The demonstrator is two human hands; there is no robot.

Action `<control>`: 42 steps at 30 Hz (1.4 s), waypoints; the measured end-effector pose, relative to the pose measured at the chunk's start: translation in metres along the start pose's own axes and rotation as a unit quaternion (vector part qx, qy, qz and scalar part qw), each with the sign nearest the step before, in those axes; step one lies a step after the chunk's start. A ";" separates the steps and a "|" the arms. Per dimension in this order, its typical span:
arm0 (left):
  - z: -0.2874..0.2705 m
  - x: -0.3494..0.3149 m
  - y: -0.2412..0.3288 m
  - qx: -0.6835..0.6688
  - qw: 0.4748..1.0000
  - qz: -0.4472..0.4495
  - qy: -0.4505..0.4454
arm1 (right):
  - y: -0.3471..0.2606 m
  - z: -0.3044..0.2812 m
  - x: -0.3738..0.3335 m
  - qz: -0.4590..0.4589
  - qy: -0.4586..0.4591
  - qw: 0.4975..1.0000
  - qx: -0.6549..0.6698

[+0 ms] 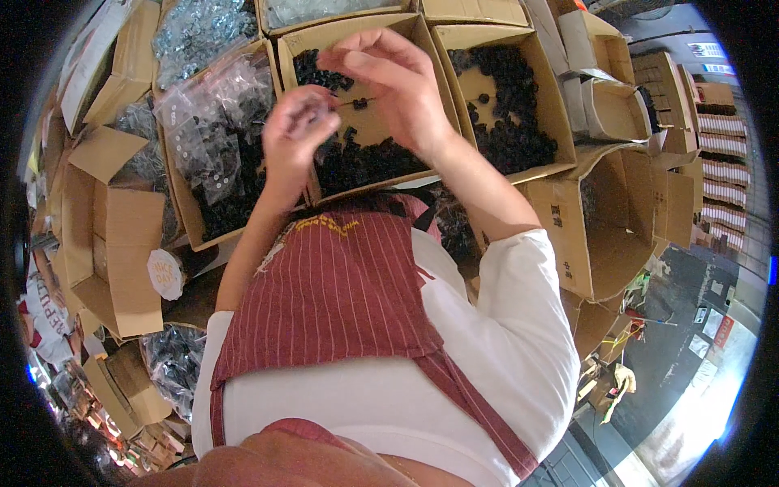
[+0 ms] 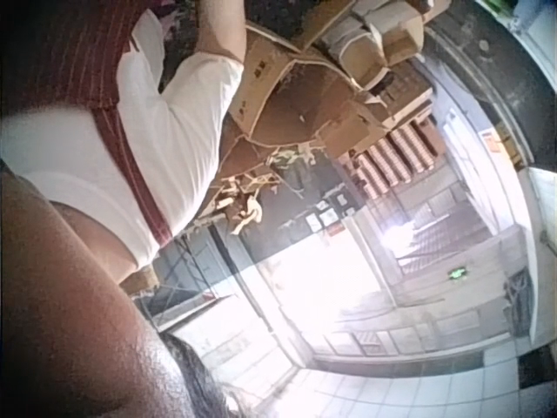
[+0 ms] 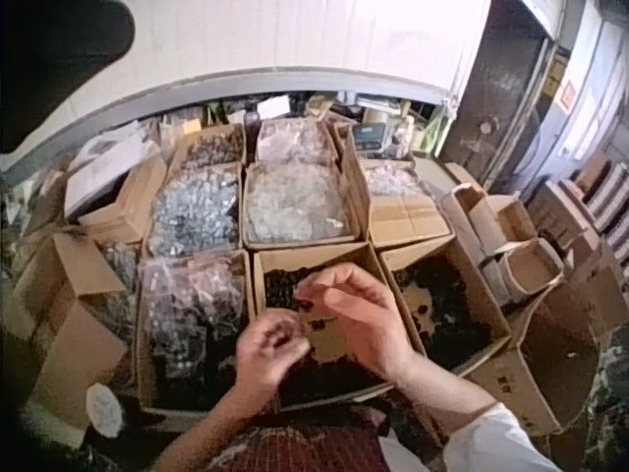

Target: The person packs black plastic components by picking them from cardboard boxes, placing them into small plastic bags by hand, and sealing the bags.

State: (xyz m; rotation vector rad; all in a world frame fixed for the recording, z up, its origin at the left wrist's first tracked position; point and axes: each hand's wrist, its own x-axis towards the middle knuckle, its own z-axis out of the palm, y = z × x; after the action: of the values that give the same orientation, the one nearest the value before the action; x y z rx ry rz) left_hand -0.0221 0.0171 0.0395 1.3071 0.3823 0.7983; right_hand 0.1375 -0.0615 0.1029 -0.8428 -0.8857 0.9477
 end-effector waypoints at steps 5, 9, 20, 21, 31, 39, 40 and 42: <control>-0.021 0.001 0.020 -0.006 0.993 -0.029 0.113 | 0.095 -0.087 0.001 0.077 -0.187 0.715 -0.669; -0.025 -0.006 0.023 -0.026 0.987 -0.040 0.152 | 0.111 -0.077 0.000 0.262 -0.205 0.607 -0.722; -0.032 -0.015 0.015 -0.052 0.986 -0.021 0.158 | 0.117 -0.074 0.002 0.011 -0.393 0.665 -0.635; -0.031 -0.015 0.016 -0.048 0.987 -0.026 0.153 | 0.113 -0.068 -0.001 0.011 -0.392 0.665 -0.635; -0.036 -0.017 0.014 -0.040 0.985 -0.037 0.167 | 0.134 -0.102 0.025 -0.012 -0.219 0.671 -0.709; -0.035 -0.014 0.020 -0.037 0.988 -0.049 0.139 | 0.155 -0.091 0.032 -0.010 -0.264 0.528 -0.807; -0.035 -0.014 0.021 -0.037 0.988 -0.049 0.139 | 0.156 -0.092 0.030 0.007 -0.278 0.507 -0.816; -0.035 -0.015 0.021 -0.034 0.991 -0.034 0.128 | 0.151 -0.095 0.025 0.023 -0.295 0.485 -0.823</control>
State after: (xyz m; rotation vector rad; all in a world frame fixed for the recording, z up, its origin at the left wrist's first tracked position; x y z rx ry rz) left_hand -0.0618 0.0321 0.0480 1.1242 0.5955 0.9177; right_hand 0.1841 -0.0059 -0.0621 -2.1956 -2.5023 0.0238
